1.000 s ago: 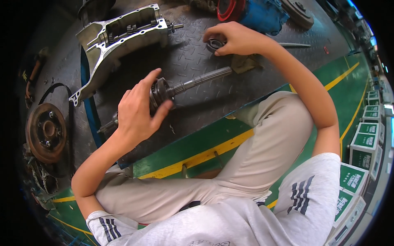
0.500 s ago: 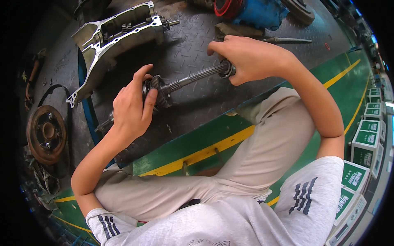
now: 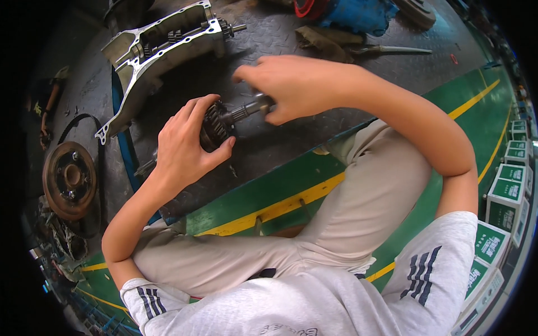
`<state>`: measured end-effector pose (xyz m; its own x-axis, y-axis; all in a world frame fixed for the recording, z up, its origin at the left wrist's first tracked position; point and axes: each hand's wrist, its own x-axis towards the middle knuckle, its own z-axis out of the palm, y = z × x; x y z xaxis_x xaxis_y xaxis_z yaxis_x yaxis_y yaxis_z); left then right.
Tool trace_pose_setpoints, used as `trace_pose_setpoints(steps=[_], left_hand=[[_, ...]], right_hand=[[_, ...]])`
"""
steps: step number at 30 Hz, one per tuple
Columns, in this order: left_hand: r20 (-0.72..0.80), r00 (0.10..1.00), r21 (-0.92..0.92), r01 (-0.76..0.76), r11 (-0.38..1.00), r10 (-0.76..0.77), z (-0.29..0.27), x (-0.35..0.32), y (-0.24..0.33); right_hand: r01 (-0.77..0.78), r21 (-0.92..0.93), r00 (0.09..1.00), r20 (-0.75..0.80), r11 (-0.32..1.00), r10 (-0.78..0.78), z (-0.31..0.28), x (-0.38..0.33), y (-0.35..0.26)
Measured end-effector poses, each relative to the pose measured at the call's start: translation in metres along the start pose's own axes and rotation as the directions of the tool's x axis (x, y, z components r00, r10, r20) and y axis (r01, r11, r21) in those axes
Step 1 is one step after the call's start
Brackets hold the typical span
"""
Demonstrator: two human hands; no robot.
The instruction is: The person slides several metal gears and bearings onto a splined shaft by hand, checking the fit and rotation of the components on the shaft.
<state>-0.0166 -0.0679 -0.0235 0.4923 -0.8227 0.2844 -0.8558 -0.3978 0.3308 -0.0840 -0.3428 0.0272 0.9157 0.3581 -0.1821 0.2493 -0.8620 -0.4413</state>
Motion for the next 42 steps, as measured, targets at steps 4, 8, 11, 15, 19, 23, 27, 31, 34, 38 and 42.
trace_pose_setpoints(steps=[4,8,11,15,19,23,27,31,34,38,42], left_hand=[[-0.008,1.0,0.007,0.003,1.0,-0.003,-0.001,-0.001,-0.001],[0.005,1.0,-0.005,0.015,1.0,-0.015,-0.002,-0.004,-0.002],[0.004,1.0,0.027,0.005,1.0,-0.005,-0.002,-0.006,-0.002],[-0.026,0.999,0.018,-0.018,1.0,0.018,0.001,-0.003,-0.002],[-0.018,1.0,0.031,0.006,0.999,-0.006,-0.002,-0.01,-0.001],[0.056,0.997,0.016,0.046,0.999,-0.047,-0.005,-0.005,-0.001],[0.064,0.998,0.022,-0.009,1.0,0.008,-0.009,-0.008,-0.006],[0.097,0.991,0.014,-0.095,0.995,0.093,-0.016,-0.007,-0.014],[0.086,0.987,0.027,-0.136,0.99,0.133,-0.013,-0.006,-0.016],[0.058,0.99,0.036,-0.131,0.991,0.129,-0.009,-0.008,-0.016],[0.056,0.99,0.035,-0.135,0.99,0.133,-0.008,-0.007,-0.018]], right_hand=[[0.195,0.187,0.979,-0.095,0.963,-0.18,0.034,0.04,-0.009],[0.208,0.329,0.977,-0.106,0.921,-0.182,0.031,0.04,-0.002],[0.097,0.277,0.994,0.026,0.956,-0.109,0.021,0.039,-0.008],[0.123,0.303,0.989,-0.118,0.945,-0.091,0.019,0.017,-0.002],[0.202,0.693,0.974,-0.067,0.692,-0.217,-0.027,0.002,-0.015],[0.173,0.303,0.983,-0.113,0.937,-0.145,-0.01,-0.004,-0.005],[0.074,0.053,0.997,-0.027,0.996,-0.072,0.012,-0.01,-0.002],[0.087,0.089,0.995,0.047,0.992,-0.092,0.012,-0.007,-0.003],[0.109,0.13,0.993,0.036,0.986,-0.114,0.015,-0.003,0.005],[0.137,0.091,0.99,-0.002,0.986,-0.138,0.015,-0.003,0.005],[0.062,0.171,0.978,0.184,0.983,-0.094,0.005,-0.004,-0.006]])
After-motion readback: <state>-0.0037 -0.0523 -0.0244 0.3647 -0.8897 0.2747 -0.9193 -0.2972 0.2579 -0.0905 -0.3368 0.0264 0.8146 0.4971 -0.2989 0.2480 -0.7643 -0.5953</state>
